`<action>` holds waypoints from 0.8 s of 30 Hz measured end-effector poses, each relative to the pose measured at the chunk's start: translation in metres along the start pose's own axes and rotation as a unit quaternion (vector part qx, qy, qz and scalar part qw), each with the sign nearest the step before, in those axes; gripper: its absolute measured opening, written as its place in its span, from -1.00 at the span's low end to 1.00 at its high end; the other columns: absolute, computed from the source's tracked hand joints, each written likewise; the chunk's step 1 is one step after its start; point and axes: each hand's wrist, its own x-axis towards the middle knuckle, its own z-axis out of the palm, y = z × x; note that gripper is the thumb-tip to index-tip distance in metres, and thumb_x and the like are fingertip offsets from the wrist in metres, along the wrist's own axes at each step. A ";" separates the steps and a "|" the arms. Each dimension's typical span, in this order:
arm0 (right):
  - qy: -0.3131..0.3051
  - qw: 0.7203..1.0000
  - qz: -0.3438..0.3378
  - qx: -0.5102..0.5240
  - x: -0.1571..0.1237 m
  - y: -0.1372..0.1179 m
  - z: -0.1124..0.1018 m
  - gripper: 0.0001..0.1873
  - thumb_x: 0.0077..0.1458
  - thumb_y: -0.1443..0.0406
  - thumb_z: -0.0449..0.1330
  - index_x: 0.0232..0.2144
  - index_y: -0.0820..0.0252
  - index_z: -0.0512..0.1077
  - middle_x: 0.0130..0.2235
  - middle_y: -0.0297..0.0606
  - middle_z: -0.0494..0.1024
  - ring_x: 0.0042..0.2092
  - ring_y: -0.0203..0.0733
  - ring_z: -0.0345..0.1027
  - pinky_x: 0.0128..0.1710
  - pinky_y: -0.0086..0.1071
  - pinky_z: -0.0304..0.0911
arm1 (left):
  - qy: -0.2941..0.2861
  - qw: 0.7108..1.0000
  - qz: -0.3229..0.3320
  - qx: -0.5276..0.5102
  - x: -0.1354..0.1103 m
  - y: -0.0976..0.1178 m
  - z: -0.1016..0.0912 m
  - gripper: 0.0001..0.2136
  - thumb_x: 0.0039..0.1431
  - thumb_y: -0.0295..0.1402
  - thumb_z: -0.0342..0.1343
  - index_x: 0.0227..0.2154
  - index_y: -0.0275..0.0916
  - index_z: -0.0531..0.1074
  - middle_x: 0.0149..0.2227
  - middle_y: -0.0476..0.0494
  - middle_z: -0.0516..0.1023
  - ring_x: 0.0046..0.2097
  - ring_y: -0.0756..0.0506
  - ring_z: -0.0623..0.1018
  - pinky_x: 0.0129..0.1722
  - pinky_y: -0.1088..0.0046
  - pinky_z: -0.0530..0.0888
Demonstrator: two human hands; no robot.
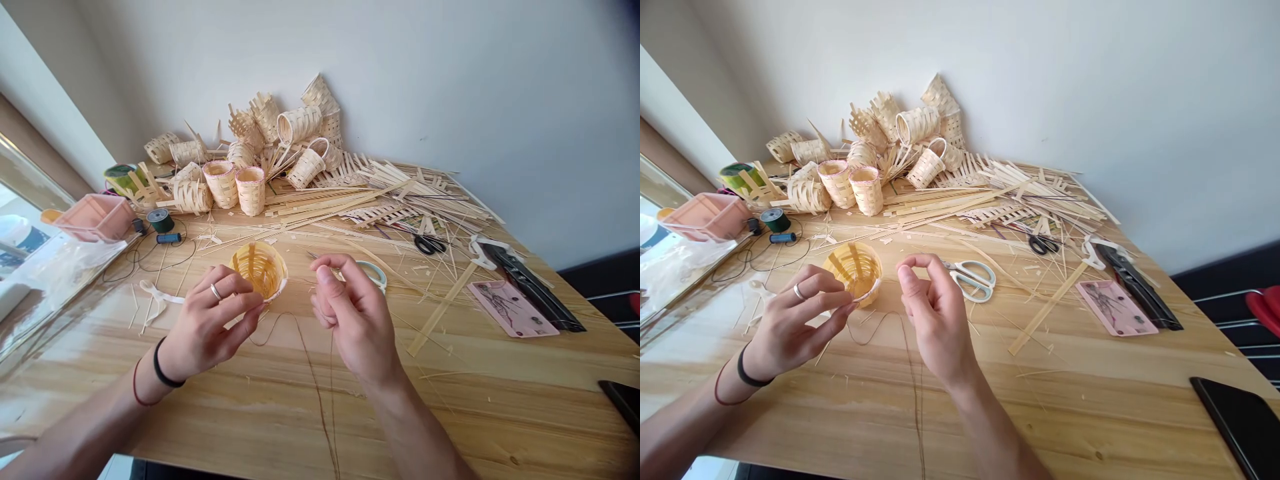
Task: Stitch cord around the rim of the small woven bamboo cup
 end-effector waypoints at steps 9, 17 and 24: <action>-0.071 0.971 -0.053 -0.222 -0.008 -0.004 0.009 -0.75 0.37 0.10 0.19 -0.16 0.12 0.55 -0.60 -0.53 0.13 -0.57 -0.34 -0.04 -0.56 -0.36 -0.11 | -0.019 0.999 0.029 0.027 -0.003 0.000 -0.002 -0.86 0.27 -0.52 0.21 -0.16 -0.16 0.50 -0.27 -0.07 0.57 -0.24 -0.06 0.51 -0.22 0.34 0.46; -0.088 0.976 -0.028 -0.199 -0.009 0.000 0.015 -0.79 0.33 0.17 0.22 -0.31 0.15 0.51 -0.61 -0.51 0.19 -0.57 -0.36 0.00 -0.56 -0.38 -0.11 | -0.037 0.997 0.060 0.037 0.000 0.003 -0.002 -0.87 0.27 -0.53 0.22 -0.17 -0.21 0.48 -0.28 -0.07 0.58 -0.22 -0.08 0.52 -0.22 0.33 0.45; -0.059 0.991 0.025 -0.116 -0.010 0.005 0.021 -0.78 0.29 0.14 0.27 -0.32 0.15 0.53 -0.58 -0.50 0.15 -0.53 -0.35 -0.04 -0.56 -0.38 -0.12 | -0.039 0.996 0.077 0.033 0.001 0.002 -0.004 -0.86 0.26 -0.54 0.24 -0.18 -0.21 0.47 -0.29 -0.07 0.60 -0.22 -0.08 0.51 -0.23 0.33 0.42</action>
